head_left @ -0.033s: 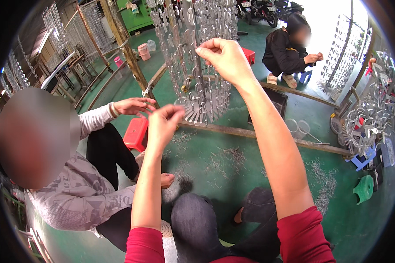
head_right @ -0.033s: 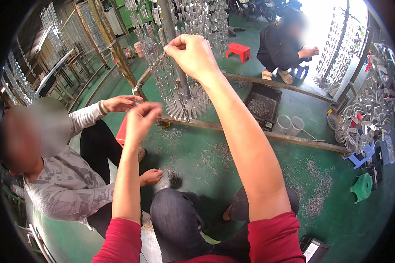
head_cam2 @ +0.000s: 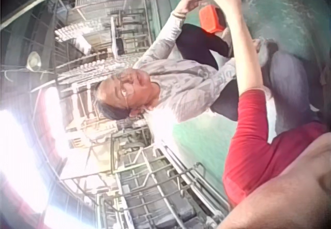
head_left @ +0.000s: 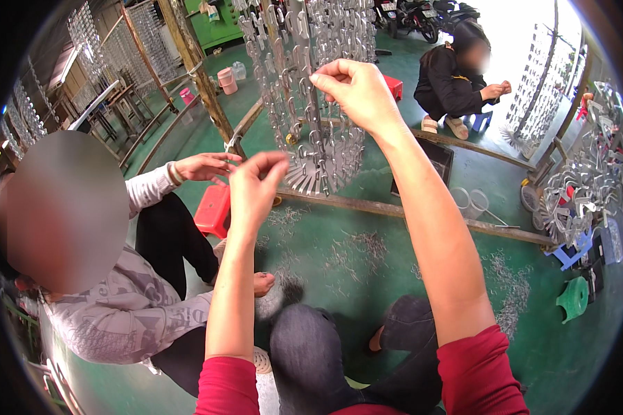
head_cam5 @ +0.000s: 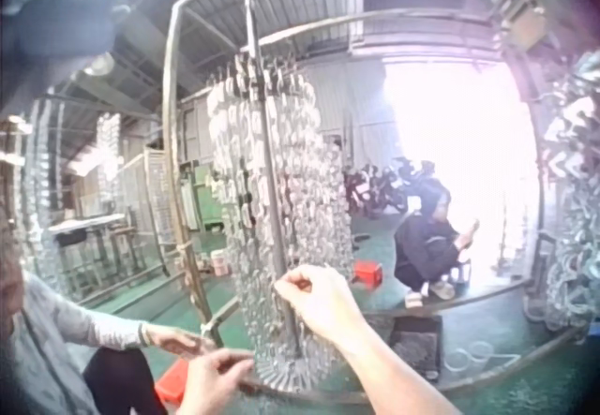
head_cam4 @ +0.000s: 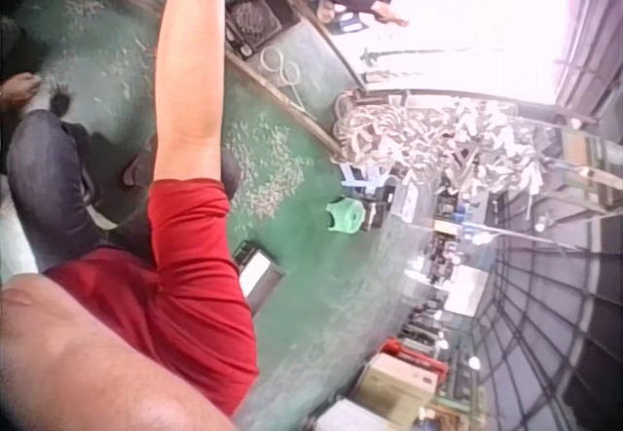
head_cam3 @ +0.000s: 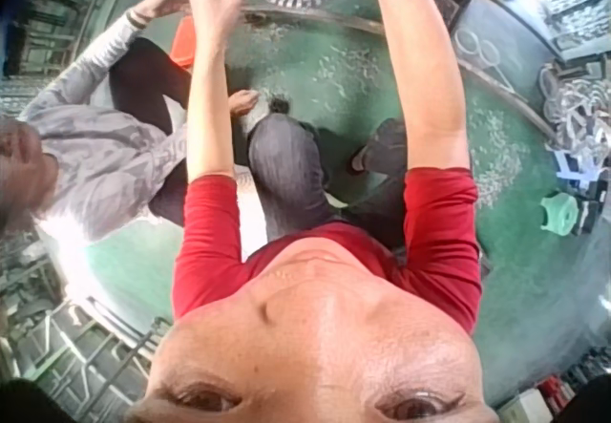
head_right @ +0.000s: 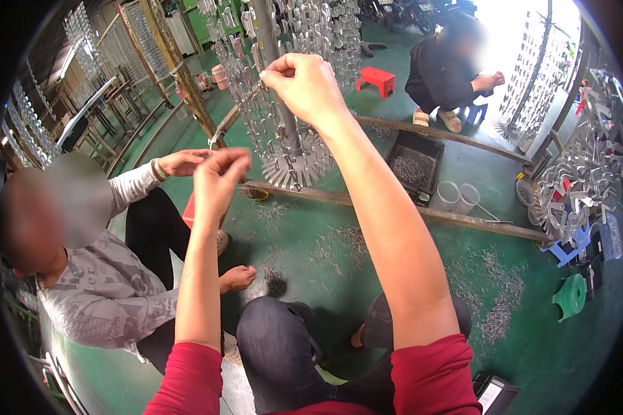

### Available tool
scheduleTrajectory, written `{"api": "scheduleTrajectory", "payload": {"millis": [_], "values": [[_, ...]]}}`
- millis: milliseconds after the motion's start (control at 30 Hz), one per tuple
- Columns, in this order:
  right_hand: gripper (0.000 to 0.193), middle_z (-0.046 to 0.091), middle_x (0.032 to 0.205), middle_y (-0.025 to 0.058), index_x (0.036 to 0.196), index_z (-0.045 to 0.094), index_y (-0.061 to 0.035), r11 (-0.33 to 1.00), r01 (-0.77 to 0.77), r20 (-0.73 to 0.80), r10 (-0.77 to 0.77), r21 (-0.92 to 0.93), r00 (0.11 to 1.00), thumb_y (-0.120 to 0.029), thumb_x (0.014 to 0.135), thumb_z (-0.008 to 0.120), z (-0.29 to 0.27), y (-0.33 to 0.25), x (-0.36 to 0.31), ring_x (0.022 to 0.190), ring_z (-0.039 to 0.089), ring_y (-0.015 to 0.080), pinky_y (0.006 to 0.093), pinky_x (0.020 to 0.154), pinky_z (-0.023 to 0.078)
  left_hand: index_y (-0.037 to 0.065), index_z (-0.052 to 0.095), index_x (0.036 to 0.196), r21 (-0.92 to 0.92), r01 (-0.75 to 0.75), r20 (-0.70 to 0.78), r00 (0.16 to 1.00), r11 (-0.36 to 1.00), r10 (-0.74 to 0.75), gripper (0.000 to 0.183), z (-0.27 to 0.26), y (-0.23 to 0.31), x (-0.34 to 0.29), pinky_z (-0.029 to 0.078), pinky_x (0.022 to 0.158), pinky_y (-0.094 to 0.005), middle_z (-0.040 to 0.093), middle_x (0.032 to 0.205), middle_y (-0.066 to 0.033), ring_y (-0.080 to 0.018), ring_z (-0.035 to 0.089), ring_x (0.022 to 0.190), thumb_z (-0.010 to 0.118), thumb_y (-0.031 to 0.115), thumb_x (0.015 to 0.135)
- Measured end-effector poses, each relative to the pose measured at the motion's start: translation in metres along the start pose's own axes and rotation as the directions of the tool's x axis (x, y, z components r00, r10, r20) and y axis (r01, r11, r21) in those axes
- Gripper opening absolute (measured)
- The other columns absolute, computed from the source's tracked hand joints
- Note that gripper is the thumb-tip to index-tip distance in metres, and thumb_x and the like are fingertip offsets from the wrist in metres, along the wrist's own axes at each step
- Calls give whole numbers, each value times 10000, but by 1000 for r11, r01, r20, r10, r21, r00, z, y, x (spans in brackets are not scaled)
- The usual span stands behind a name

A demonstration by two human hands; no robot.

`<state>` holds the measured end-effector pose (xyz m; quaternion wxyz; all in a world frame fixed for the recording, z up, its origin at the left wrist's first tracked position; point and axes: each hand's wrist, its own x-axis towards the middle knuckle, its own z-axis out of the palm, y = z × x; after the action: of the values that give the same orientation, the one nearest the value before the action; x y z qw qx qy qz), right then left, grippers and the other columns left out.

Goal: The person attaches small metal hooks and crystal-like pieces to a metal chandelier frame. The person picks up hooks from the floor, threads them through holes in metal plates, and hangs the plates onto the tiered chandelier structure.

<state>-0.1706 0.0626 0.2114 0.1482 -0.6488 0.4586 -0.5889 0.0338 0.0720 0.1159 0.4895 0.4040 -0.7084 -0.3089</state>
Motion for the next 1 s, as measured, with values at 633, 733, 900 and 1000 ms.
{"api": "scheduleTrajectory", "payload": {"millis": [633, 733, 900, 1000], "values": [[215, 675, 766, 112, 855, 677, -16, 997, 61, 16, -60, -50, 998, -207, 757, 660, 3, -9, 6, 710, 643, 171, 304, 687, 496, 32, 632, 1043, -119, -227, -115, 970, 967, 213, 298, 6, 78, 66, 498, 697, -240, 683, 893, -90, -118, 640, 818, 699, 63, 755], [212, 671, 755, 116, 847, 679, -23, 994, 63, 7, -63, -84, 998, -214, 756, 658, 4, -17, 5, 698, 642, 185, 314, 680, 493, 36, 652, 1006, -144, -225, -114, 971, 964, 210, 262, -4, 81, 69, 494, 723, -241, 684, 887, -78, -113, 636, 831, 705, 78, 753], [190, 665, 755, 105, 832, 681, -49, 982, 67, -51, -77, -178, 996, -220, 754, 657, 4, -21, 1, 714, 641, 225, 339, 683, 489, 32, 664, 993, -141, -203, -29, 979, 969, 200, 233, -10, 89, 72, 474, 764, -217, 675, 907, -49, -87, 617, 833, 696, 109, 775], [171, 660, 793, 95, 811, 678, -64, 972, 86, -72, -104, -218, 992, -220, 747, 652, 6, -21, 3, 763, 637, 249, 358, 703, 486, 27, 661, 1008, -143, -200, 42, 977, 969, 208, 243, -13, 93, 77, 471, 770, -210, 669, 929, -36, -79, 609, 836, 692, 114, 783]]}}
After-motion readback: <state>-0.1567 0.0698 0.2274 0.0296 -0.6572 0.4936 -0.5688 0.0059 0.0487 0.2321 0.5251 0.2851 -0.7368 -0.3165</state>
